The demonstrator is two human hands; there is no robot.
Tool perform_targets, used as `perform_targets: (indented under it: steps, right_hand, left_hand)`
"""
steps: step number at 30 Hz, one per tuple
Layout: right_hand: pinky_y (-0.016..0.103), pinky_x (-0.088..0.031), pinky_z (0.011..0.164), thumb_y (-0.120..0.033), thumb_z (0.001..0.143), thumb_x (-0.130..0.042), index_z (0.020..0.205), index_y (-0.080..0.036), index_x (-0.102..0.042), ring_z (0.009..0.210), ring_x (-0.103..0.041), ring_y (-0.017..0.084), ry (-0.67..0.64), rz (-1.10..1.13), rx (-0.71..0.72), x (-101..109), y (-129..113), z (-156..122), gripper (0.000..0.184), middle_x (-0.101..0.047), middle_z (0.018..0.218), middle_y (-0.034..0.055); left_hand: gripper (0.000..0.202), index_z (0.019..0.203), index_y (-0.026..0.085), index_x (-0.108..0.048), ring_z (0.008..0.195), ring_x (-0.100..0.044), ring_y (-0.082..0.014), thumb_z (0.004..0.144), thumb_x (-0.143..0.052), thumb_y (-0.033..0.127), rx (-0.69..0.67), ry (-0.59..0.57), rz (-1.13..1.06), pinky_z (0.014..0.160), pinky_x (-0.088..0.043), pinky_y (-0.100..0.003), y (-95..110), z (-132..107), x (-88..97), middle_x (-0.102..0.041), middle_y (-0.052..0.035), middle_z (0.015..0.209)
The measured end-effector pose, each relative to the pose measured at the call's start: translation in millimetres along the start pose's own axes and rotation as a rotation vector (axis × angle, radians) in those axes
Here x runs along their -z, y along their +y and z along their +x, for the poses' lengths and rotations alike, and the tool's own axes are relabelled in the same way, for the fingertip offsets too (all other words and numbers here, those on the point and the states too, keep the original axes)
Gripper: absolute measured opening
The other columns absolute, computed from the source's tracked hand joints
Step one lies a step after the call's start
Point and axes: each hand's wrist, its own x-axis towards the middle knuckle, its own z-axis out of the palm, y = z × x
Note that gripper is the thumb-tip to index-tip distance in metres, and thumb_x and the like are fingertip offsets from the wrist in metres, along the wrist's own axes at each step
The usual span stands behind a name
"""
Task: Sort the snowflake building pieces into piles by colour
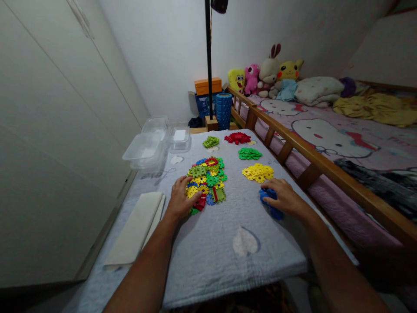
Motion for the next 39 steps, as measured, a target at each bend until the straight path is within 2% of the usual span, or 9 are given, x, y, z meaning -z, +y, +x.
perform_targets:
  steps: [7,13,16,19,24,27,32,36,39]
  right_hand:
    - [0.041,-0.043,0.097,-0.032,0.08,-0.067,0.111,-0.022,-0.074,0.105,-0.061,0.027,0.018,-0.004,-0.074,7,36,-32,0.033,-0.07,0.111,0.0103]
    - [0.041,-0.043,0.097,-0.033,0.08,-0.069,0.114,-0.022,-0.073,0.107,-0.06,0.028,0.051,-0.02,-0.104,7,40,-36,0.036,-0.07,0.112,0.0108]
    - [0.042,-0.043,0.097,-0.029,0.08,-0.068,0.113,-0.023,-0.073,0.106,-0.06,0.028,0.06,-0.014,-0.085,8,23,-26,0.034,-0.07,0.112,0.0106]
    - [0.043,-0.043,0.097,-0.026,0.082,-0.068,0.113,-0.021,-0.072,0.106,-0.059,0.028,0.042,0.003,-0.028,3,-10,-8,0.032,-0.07,0.112,0.0109]
    - [0.043,-0.04,0.101,-0.024,0.085,-0.071,0.115,-0.02,-0.07,0.113,-0.056,0.029,-0.046,0.018,0.167,-20,-75,23,0.03,-0.068,0.117,0.0119]
    - [0.042,-0.041,0.098,-0.028,0.086,-0.072,0.114,-0.018,-0.069,0.112,-0.056,0.029,-0.125,-0.014,0.206,-37,-103,37,0.03,-0.068,0.115,0.0128]
    - [0.04,-0.042,0.096,-0.035,0.089,-0.07,0.125,-0.016,-0.061,0.112,-0.055,0.028,-0.033,0.035,0.222,-63,-124,49,0.042,-0.064,0.12,0.0141]
    - [0.038,-0.043,0.09,-0.036,0.091,-0.067,0.103,-0.017,-0.066,0.102,-0.055,0.027,0.008,0.046,0.155,-78,-134,52,0.022,-0.065,0.107,0.0121]
    - [0.038,-0.042,0.087,-0.033,0.091,-0.065,0.095,-0.018,-0.065,0.099,-0.055,0.027,0.041,0.028,0.112,-84,-137,52,0.015,-0.065,0.103,0.0117]
  left_hand:
    - [0.059,0.125,0.018,-0.06,0.134,-0.049,-0.0325,0.079,-0.068,0.054,0.003,-0.026,0.004,0.118,-0.036,-0.052,1,1,2.1,-0.053,-0.0148,0.136]
    - [0.058,0.125,0.018,-0.06,0.133,-0.05,-0.0321,0.079,-0.067,0.053,-0.008,-0.027,0.011,0.116,-0.038,-0.052,0,1,2.1,-0.055,-0.0144,0.135]
    - [0.057,0.125,0.019,-0.06,0.133,-0.05,-0.0318,0.079,-0.068,0.052,-0.004,-0.026,0.009,0.116,-0.038,-0.052,1,1,2.0,-0.056,-0.0132,0.134]
    - [0.057,0.125,0.02,-0.06,0.132,-0.05,-0.0317,0.079,-0.068,0.052,-0.001,-0.024,0.004,0.116,-0.038,-0.052,0,1,1.2,-0.056,-0.0131,0.134]
    - [0.055,0.124,0.019,-0.06,0.131,-0.052,-0.0312,0.08,-0.068,0.051,0.006,-0.017,-0.003,0.116,-0.038,-0.052,-2,1,-1.1,-0.056,-0.0136,0.134]
    - [0.056,0.125,0.02,-0.06,0.13,-0.052,-0.0307,0.079,-0.069,0.049,0.003,-0.011,-0.008,0.116,-0.039,-0.051,-4,0,-2.7,-0.055,-0.0134,0.134]
    - [0.056,0.125,0.019,-0.059,0.13,-0.052,-0.0308,0.079,-0.07,0.047,-0.023,-0.007,-0.013,0.115,-0.04,-0.05,-5,1,-4.3,-0.057,-0.0134,0.133]
    - [0.054,0.125,0.02,-0.059,0.129,-0.053,-0.0306,0.079,-0.07,0.046,-0.03,0.005,-0.015,0.114,-0.041,-0.05,-3,0,-4.4,-0.057,-0.0132,0.133]
    - [0.053,0.124,0.021,-0.06,0.129,-0.054,-0.0301,0.079,-0.07,0.046,-0.029,0.013,-0.027,0.114,-0.041,-0.05,-3,0,-4.7,-0.057,-0.0123,0.132]
